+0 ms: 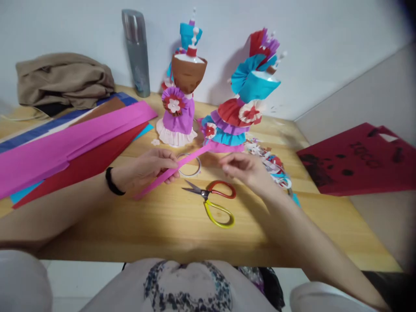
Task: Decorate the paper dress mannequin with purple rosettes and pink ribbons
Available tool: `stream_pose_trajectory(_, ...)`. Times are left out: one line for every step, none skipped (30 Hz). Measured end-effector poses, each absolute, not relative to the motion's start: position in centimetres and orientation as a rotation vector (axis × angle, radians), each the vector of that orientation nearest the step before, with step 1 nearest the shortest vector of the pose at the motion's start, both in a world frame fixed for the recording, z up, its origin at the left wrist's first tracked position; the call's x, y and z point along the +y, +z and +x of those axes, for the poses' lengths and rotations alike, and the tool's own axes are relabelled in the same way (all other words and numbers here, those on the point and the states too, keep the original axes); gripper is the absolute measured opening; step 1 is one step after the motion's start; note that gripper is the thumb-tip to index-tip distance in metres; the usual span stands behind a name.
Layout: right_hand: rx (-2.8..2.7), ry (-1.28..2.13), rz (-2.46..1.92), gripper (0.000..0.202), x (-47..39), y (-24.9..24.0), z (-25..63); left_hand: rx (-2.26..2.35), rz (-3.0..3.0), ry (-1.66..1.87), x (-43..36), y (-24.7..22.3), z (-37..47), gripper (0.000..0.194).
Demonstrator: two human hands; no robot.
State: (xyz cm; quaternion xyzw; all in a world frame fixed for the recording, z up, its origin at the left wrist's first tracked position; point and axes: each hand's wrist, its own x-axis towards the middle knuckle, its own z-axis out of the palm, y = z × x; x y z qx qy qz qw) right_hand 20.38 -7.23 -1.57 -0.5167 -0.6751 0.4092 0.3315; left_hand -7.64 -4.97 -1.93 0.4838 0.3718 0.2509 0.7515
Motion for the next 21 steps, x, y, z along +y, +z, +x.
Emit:
stream_pose_trajectory(-1.909, 1.034, -1.35, 0.02, -8.6, -1.9, 20.5, 0.82, 1.04, 0.55, -5.1, -2.2, -7.6, 0.011)
stream_pose_trajectory(-2.1, 1.0, -1.337, 0.023, -9.9, -2.2, 20.5, 0.833, 1.016, 0.55, -5.3, -2.4, -7.6, 0.012)
stream_pose_trajectory(-2.28, 0.932, -1.311, 0.036, -11.0, -2.5, 20.5, 0.845, 0.987, 0.55, -5.4, -2.7, -7.6, 0.012)
stream_pose_trajectory(-2.418, 0.86, -1.322, 0.05, -12.0, -2.9, 20.5, 0.854, 0.957, 0.551, -5.5, -2.9, -7.5, 0.013)
stream_pose_trajectory(-2.506, 0.785, -1.342, 0.06, -12.8, -3.2, 20.5, 0.863, 0.93, 0.55, -5.6, -3.1, -7.5, 0.012)
stream_pose_trajectory(-2.548, 0.726, -1.375, 0.066, -13.4, -3.5, 20.4, 0.87, 0.91, 0.547, -5.6, -3.4, -7.4, 0.011)
stream_pose_trajectory(-2.562, 0.678, -1.42, 0.069, -13.8, -3.8, 20.4, 0.877, 0.896, 0.545, -5.7, -3.5, -7.4, 0.01)
stream_pose_trajectory(-2.561, 0.638, -1.46, 0.069, -14.0, -4.1, 20.4, 0.885, 0.889, 0.543, -5.8, -3.7, -7.3, 0.009)
stream_pose_trajectory(-2.559, 0.606, -1.493, 0.068, -14.1, -4.2, 20.4, 0.897, 0.886, 0.538, -5.9, -3.8, -7.3, 0.009)
stream_pose_trajectory(-2.565, 0.571, -1.515, 0.067, -14.1, -4.3, 20.3, 0.916, 0.881, 0.537, -6.0, -3.9, -7.2, 0.009)
stream_pose_trajectory(-2.583, 0.536, -1.52, 0.066, -14.0, -4.4, 20.3, 0.933, 0.875, 0.54, -6.1, -3.9, -7.1, 0.01)
stream_pose_trajectory(-2.609, 0.505, -1.509, 0.065, -13.9, -4.4, 20.2, 0.946, 0.868, 0.555, -6.2, -3.9, -7.0, 0.01)
stream_pose_trajectory(-2.632, 0.481, -1.493, 0.066, -13.8, -4.3, 20.1, 0.95, 0.86, 0.575, -6.3, -3.9, -6.9, 0.009)
stream_pose_trajectory(-2.648, 0.463, -1.48, 0.066, -13.7, -4.2, 20.1, 0.946, 0.853, 0.604, -6.3, -4.0, -6.8, 0.008)
stream_pose_trajectory(-2.653, 0.456, -1.472, 0.066, -13.6, -4.1, 20.0, 0.934, 0.847, 0.636, -6.3, -4.0, -6.7, 0.007)
stream_pose_trajectory(-2.646, 0.464, -1.472, 0.066, -13.6, -4.0, 20.1, 0.919, 0.845, 0.669, -6.2, -4.0, -6.7, 0.006)
stream_pose_trajectory(-2.622, 0.497, -1.486, 0.063, -13.6, -3.8, 20.2, 0.906, 0.844, 0.701, -6.2, -4.0, -6.6, 0.007)
stream_pose_trajectory(-2.579, 0.566, -1.505, 0.06, -13.6, -3.7, 20.3, 0.894, 0.846, 0.729, -6.1, -4.0, -6.5, 0.007)
stream_pose_trajectory(-2.513, 0.681, -1.513, 0.055, -13.5, -3.5, 20.5, 0.884, 0.851, 0.754, -6.0, -4.0, -6.5, 0.008)
stream_pose_trajectory(-2.415, 0.828, -1.502, 0.049, -13.5, -3.4, 20.8, 0.875, 0.856, 0.777, -5.9, -4.0, -6.5, 0.008)
stream_pose_trajectory(-2.285, 0.997, -1.472, 0.044, -13.4, -3.4, 21.0, 0.864, 0.861, 0.794, -5.9, -4.0, -6.5, 0.009)
